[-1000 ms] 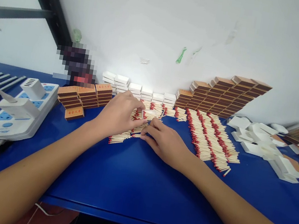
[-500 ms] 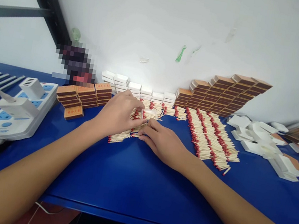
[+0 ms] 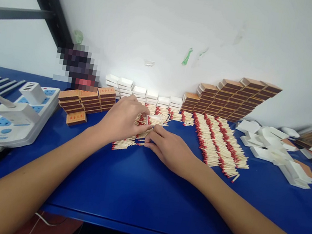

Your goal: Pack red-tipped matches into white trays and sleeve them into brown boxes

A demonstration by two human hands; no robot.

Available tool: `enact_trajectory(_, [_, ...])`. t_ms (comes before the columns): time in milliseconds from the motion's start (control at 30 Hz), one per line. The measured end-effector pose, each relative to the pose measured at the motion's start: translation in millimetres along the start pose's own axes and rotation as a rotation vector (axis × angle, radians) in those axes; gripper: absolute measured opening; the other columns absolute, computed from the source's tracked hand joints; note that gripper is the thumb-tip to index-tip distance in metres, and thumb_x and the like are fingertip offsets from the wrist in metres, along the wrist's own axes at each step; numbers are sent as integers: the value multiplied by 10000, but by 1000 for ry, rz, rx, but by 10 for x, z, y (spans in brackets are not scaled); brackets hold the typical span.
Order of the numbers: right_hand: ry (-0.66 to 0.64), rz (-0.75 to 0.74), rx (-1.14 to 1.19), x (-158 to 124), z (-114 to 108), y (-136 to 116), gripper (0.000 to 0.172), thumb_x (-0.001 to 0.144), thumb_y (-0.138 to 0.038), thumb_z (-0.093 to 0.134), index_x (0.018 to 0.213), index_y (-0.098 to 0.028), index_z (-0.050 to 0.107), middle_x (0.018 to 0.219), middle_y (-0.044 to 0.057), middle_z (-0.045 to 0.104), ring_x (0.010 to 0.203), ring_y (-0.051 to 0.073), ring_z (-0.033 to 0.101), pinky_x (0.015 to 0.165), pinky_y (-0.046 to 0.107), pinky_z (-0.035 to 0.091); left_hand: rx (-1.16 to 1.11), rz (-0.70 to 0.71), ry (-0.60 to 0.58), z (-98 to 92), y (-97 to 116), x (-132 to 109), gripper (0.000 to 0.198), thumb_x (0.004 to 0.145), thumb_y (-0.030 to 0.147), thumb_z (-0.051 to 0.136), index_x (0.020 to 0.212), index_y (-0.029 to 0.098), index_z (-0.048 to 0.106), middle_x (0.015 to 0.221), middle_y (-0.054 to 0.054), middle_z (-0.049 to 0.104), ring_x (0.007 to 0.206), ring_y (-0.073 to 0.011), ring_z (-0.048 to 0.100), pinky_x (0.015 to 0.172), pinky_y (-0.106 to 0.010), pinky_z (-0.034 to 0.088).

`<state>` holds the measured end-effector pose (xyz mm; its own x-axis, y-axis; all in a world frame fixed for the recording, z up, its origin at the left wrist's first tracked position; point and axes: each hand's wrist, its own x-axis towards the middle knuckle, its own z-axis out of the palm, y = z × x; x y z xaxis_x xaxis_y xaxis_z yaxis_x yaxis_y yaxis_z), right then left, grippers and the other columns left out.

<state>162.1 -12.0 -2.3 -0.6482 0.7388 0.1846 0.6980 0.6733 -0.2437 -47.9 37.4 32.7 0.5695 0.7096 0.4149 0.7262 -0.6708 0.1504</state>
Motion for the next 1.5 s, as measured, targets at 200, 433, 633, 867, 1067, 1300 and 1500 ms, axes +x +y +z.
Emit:
enact_trajectory(200, [-37,43,-35,-5,-33,-17,111,1081,-223,556,1066,-165,649,1122,80,635,847,184,640,755,326,495,4,3,-3,3,1,1,330,887,370,819,1108,127,791,964,-115,780,1003,-304,663,895,-443,516])
enact_trajectory(433, [-71,65,-109,-23,-70,-1,128,1090,-219,527,1055,-163,636,1121,88,624,842,199,634,699,330,467,10,21,3,-7,8,6,308,892,382,813,1078,138,785,937,-103,779,984,-300,656,879,-432,505])
enact_trajectory(633, [-47,28,-101,-56,-99,-1,115,1086,-230,537,1051,-167,627,1094,80,626,807,184,613,691,320,446,10,5,-11,-21,18,4,306,890,365,813,1092,137,781,943,-102,777,995,-299,658,882,-429,505])
enact_trajectory(867, [-32,10,-57,-68,-94,14,130,1088,-211,519,1057,-172,639,1102,79,620,820,180,612,715,317,460,9,8,-8,-14,23,4,322,890,376,813,1103,136,785,962,-101,786,1008,-300,657,894,-433,511])
enact_trajectory(1067, [-57,31,-100,-53,-70,-2,125,1083,-202,521,1033,-174,633,1090,81,628,799,184,619,683,314,449,0,14,-15,-16,16,6,298,895,373,801,1088,148,777,969,-104,788,1003,-301,659,894,-434,504])
enact_trajectory(1300, [160,53,-66,-117,-229,133,118,1096,-241,502,1061,-185,601,1096,88,616,844,205,633,731,329,479,-22,50,-17,20,21,-12,276,891,372,791,1071,162,775,974,-98,790,991,-297,653,878,-429,495])
enact_trajectory(1500, [281,119,-157,-101,-269,198,150,1095,-234,475,1062,-173,608,1096,117,625,872,235,627,724,344,463,-113,97,-24,13,109,-32,301,882,420,825,1058,180,780,935,-65,775,973,-268,647,854,-392,498])
